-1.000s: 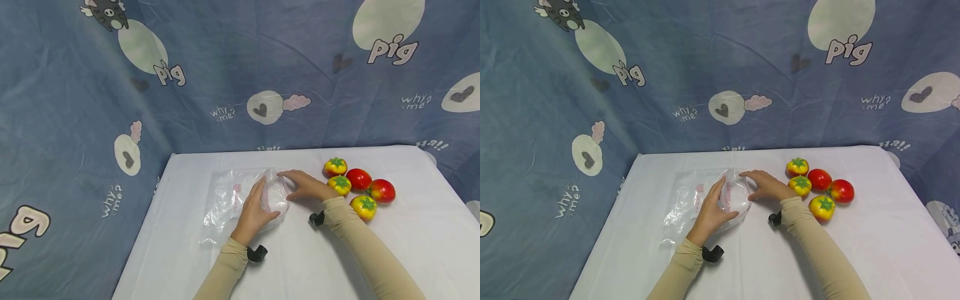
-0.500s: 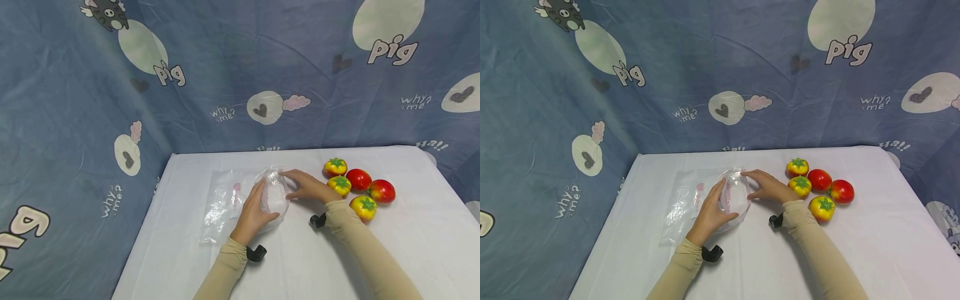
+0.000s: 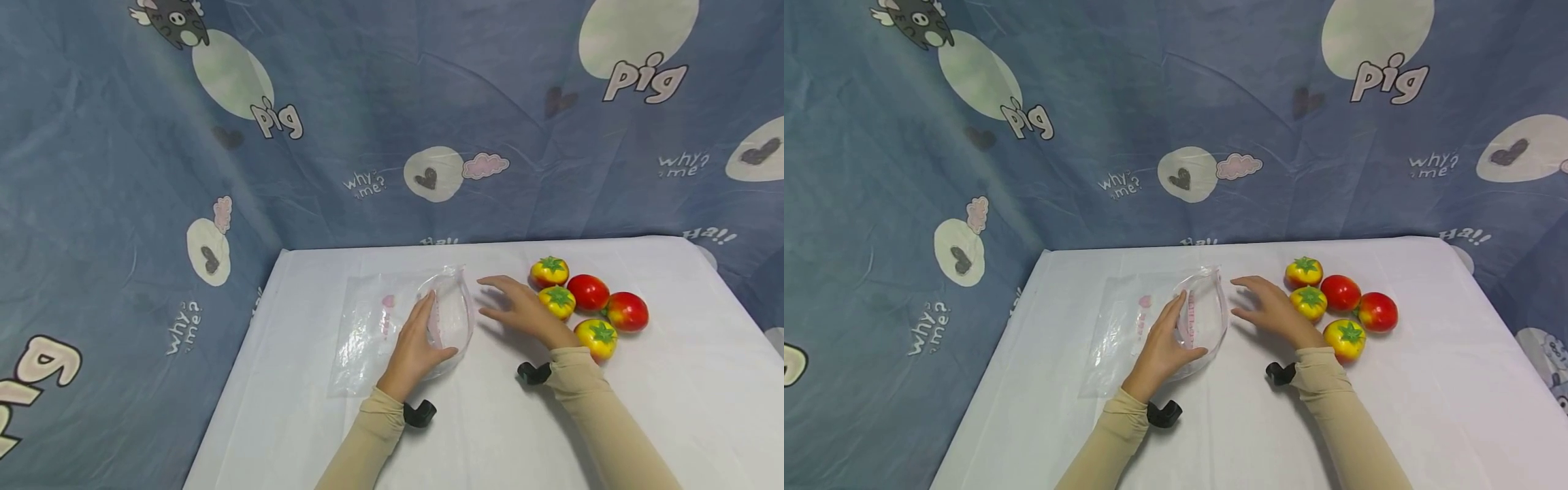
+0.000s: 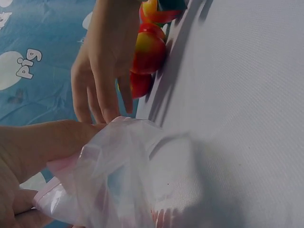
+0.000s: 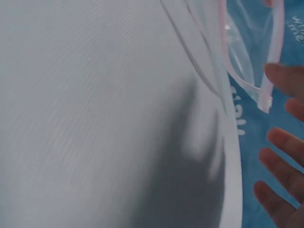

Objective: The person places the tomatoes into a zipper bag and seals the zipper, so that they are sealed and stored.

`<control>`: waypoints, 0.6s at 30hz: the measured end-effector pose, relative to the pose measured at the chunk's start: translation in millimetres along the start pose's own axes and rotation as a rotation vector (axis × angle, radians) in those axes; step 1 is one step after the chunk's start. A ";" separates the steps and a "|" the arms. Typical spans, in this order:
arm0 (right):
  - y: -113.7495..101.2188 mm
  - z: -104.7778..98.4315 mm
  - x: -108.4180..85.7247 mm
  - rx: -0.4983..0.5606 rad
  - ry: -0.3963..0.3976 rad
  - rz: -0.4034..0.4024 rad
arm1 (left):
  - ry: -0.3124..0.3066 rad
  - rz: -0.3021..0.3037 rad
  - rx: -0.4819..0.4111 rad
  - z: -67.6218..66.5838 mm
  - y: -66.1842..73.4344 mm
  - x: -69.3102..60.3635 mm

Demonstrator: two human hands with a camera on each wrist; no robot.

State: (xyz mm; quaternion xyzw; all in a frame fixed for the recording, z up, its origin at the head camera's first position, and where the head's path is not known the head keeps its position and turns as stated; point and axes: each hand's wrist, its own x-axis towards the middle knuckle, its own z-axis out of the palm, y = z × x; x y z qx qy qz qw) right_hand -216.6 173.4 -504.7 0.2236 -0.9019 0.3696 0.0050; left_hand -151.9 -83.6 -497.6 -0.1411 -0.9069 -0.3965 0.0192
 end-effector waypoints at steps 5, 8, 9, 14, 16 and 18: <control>-2.6 -10.9 -19.1 -0.022 0.063 0.041 | 0.003 -0.005 0.000 0.5 -0.5 -0.5; -1.6 -15.0 -31.7 -0.041 0.115 0.028 | 0.006 -0.005 -0.007 0.3 0.0 -1.1; -0.9 -15.6 -35.8 -0.051 0.135 0.016 | 0.006 -0.004 -0.009 0.2 0.3 -1.2; 0.0 -17.8 -56.2 -0.098 0.252 -0.047 | 0.010 -0.001 -0.003 -0.4 1.4 -2.3; -0.8 -20.3 -63.6 -0.100 0.298 -0.056 | 0.008 -0.006 -0.004 -0.5 1.4 -2.5; -1.7 -23.7 -70.1 -0.081 0.337 -0.057 | 0.007 -0.013 -0.008 -0.5 1.0 -2.7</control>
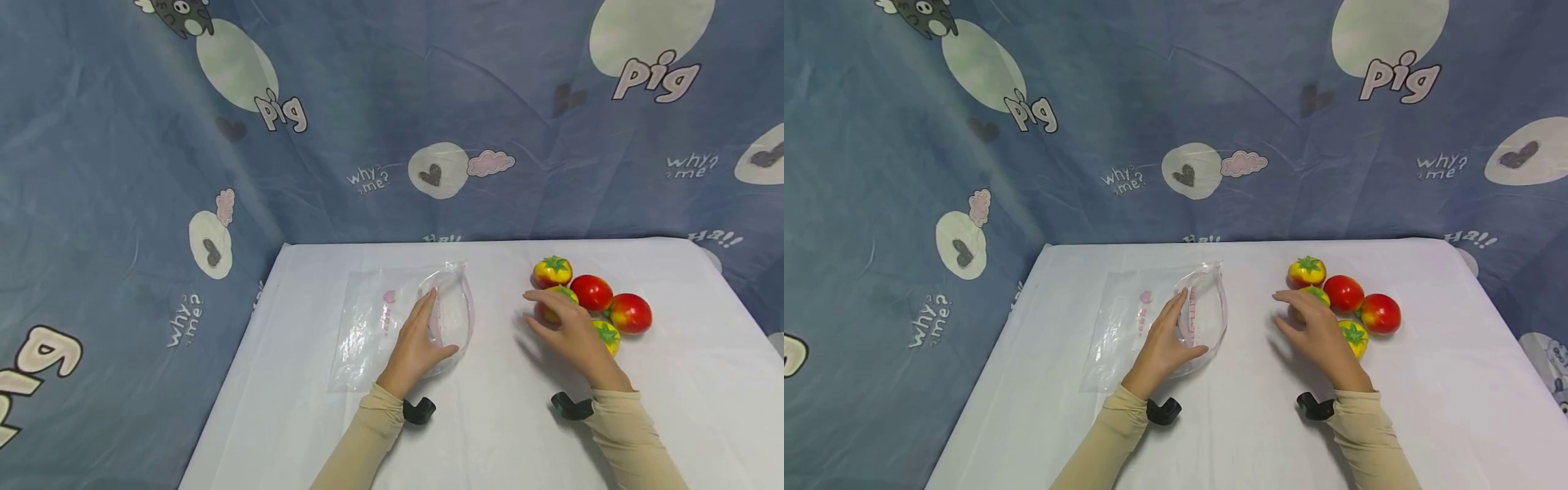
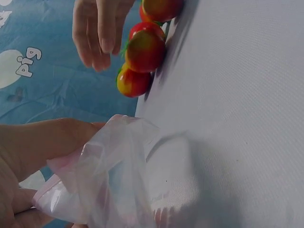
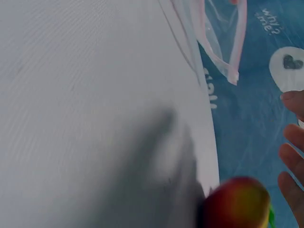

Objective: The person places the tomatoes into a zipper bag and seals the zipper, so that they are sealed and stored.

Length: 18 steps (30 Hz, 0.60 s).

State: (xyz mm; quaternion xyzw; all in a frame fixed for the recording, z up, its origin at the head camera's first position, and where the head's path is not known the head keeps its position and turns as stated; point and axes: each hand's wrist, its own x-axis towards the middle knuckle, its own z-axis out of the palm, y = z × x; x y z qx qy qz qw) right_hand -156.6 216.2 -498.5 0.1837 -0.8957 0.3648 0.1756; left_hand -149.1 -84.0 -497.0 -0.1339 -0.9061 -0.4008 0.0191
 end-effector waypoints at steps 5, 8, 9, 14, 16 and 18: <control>3.7 -13.9 -12.4 -0.005 0.105 -0.022 | -0.009 -0.013 0.002 -0.2 -0.8 0.9; 9.5 -22.1 -20.7 -0.007 0.161 -0.042 | -0.004 -0.004 0.000 0.7 -1.5 2.0; 11.7 -25.0 -23.7 -0.007 0.179 -0.042 | -0.002 -0.002 -0.002 1.0 -1.5 2.3; 20.3 -39.0 -38.3 -0.018 0.241 0.022 | 0.018 0.003 -0.003 1.3 -1.3 2.8; 23.1 -42.8 -43.5 -0.035 0.257 0.060 | 0.021 -0.007 -0.002 0.8 -1.1 2.6; 25.5 -45.2 -48.3 -0.041 0.260 0.092 | 0.027 -0.013 -0.004 0.4 -1.0 2.3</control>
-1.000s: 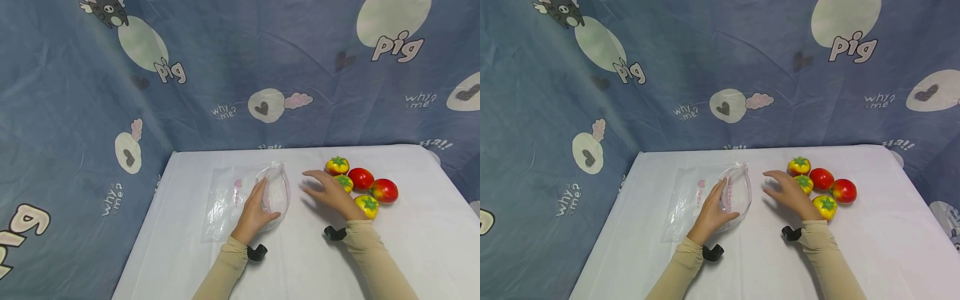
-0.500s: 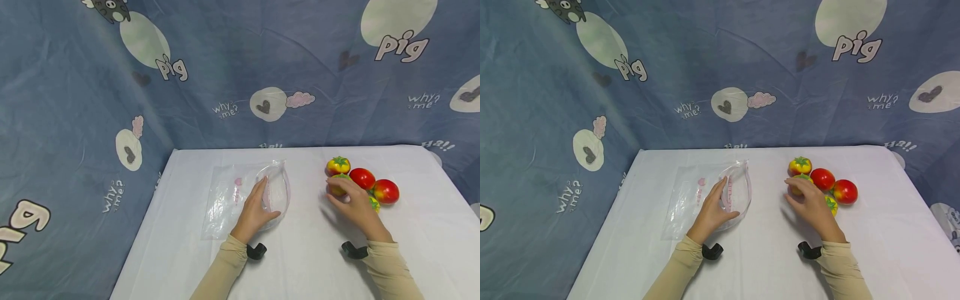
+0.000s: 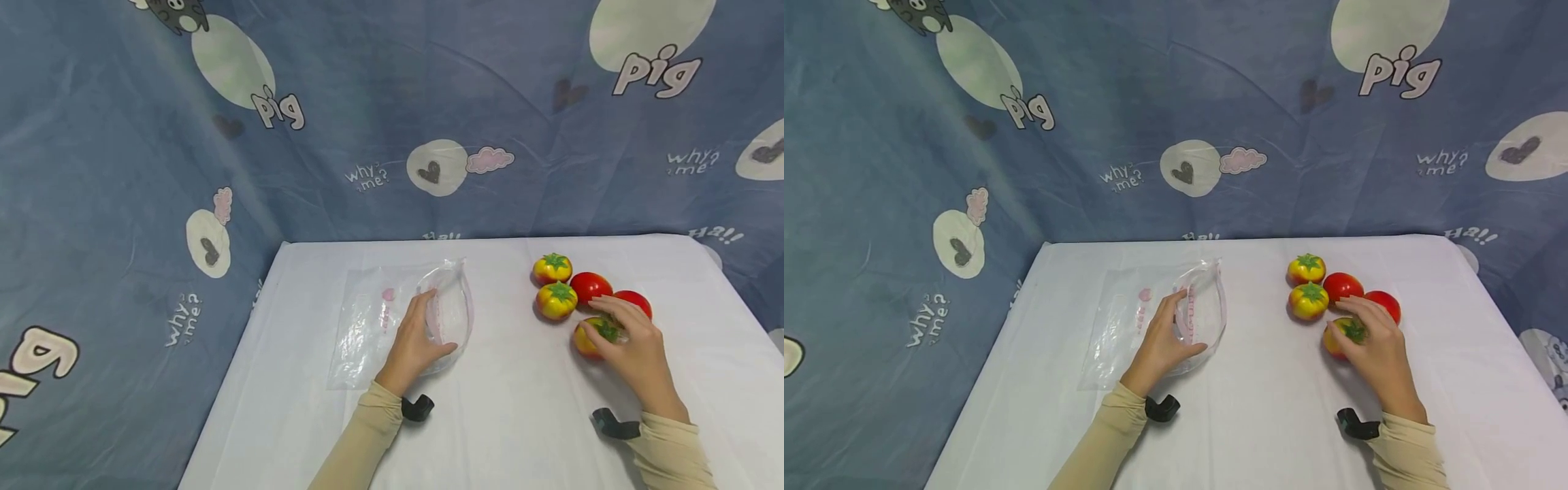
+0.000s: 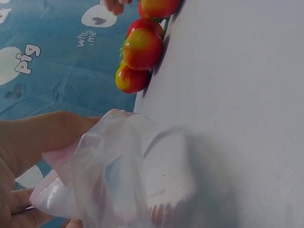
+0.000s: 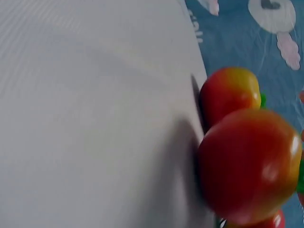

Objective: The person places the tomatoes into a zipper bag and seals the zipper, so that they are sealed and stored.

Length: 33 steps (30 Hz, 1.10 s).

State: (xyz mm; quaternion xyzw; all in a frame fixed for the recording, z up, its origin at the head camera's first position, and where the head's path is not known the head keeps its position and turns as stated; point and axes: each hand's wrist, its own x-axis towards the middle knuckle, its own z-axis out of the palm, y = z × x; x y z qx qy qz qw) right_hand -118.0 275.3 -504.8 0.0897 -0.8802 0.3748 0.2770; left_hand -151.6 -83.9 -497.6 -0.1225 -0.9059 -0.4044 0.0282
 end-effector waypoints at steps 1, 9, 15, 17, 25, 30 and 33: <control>1.6 -1.3 -2.3 -0.003 0.001 0.013 | 0.001 -0.004 0.000 0.0 0.1 0.1; 11.8 -6.7 -14.3 -0.019 -0.027 0.077 | 0.004 -0.013 -0.004 -0.8 -0.2 0.0; 17.4 -13.9 -17.0 -0.022 -0.093 0.131 | -0.001 -0.027 0.002 -2.5 -0.3 1.2; 19.2 -16.9 -19.1 -0.018 -0.119 0.151 | -0.004 -0.028 -0.002 -2.3 -0.5 1.8; 22.3 -21.8 -23.6 -0.039 -0.225 0.239 | -0.009 -0.024 -0.012 -0.3 -2.4 1.7; 23.7 -21.8 -23.3 -0.026 -0.237 0.251 | -0.007 -0.019 -0.009 -0.4 -2.5 1.5; 24.4 -21.8 -24.0 -0.022 -0.232 0.251 | -0.004 -0.014 -0.007 -0.6 -2.2 1.9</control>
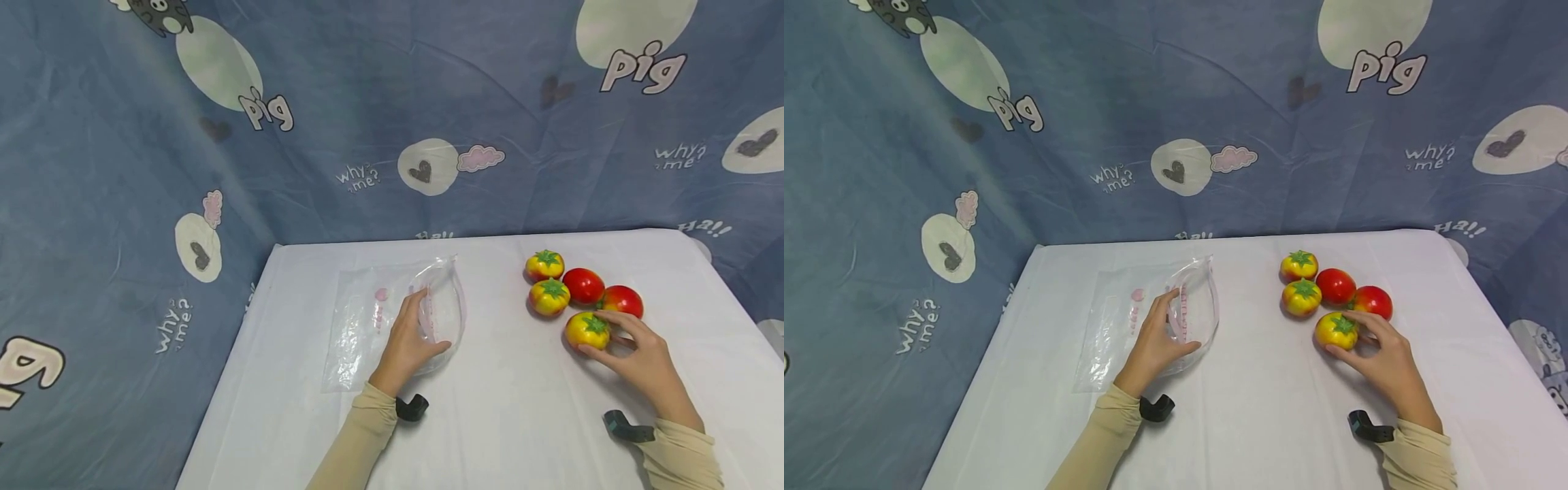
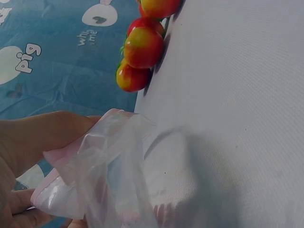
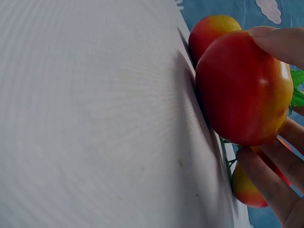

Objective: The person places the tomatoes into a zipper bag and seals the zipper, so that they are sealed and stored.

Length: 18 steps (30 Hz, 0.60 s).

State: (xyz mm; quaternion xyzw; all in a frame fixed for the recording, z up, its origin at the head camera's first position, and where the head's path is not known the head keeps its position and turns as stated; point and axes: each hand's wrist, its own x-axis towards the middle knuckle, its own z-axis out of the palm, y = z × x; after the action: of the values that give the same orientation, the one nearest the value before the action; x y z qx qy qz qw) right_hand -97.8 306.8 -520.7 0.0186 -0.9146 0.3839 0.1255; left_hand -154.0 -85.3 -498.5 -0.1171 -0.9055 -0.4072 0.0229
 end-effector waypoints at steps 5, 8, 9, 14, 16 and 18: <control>-0.4 0.2 -0.7 -0.001 0.003 0.005 | -0.002 -0.006 -0.003 -0.7 0.6 -0.1; -1.0 -0.4 -0.6 0.014 0.002 0.004 | -0.001 -0.003 -0.002 -0.5 0.6 -0.2; -1.3 -0.4 -0.6 0.019 0.002 0.005 | -0.001 -0.004 -0.001 -0.5 0.7 -0.2; -1.0 0.8 -0.6 0.041 0.005 -0.001 | -0.003 -0.012 -0.002 -0.6 0.7 -0.2; -0.3 1.2 -0.7 0.050 0.004 -0.008 | -0.003 -0.013 -0.005 -0.6 0.7 -0.3; -0.2 1.8 -0.7 0.059 0.003 -0.017 | -0.002 -0.011 -0.009 -0.5 0.7 -0.5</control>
State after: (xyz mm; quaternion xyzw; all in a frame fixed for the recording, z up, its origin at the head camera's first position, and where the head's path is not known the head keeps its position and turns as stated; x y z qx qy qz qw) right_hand -97.5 305.3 -521.9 0.0295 -0.9024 0.4099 0.1294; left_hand -153.4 -85.3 -497.7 -0.1126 -0.9044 -0.4111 0.0192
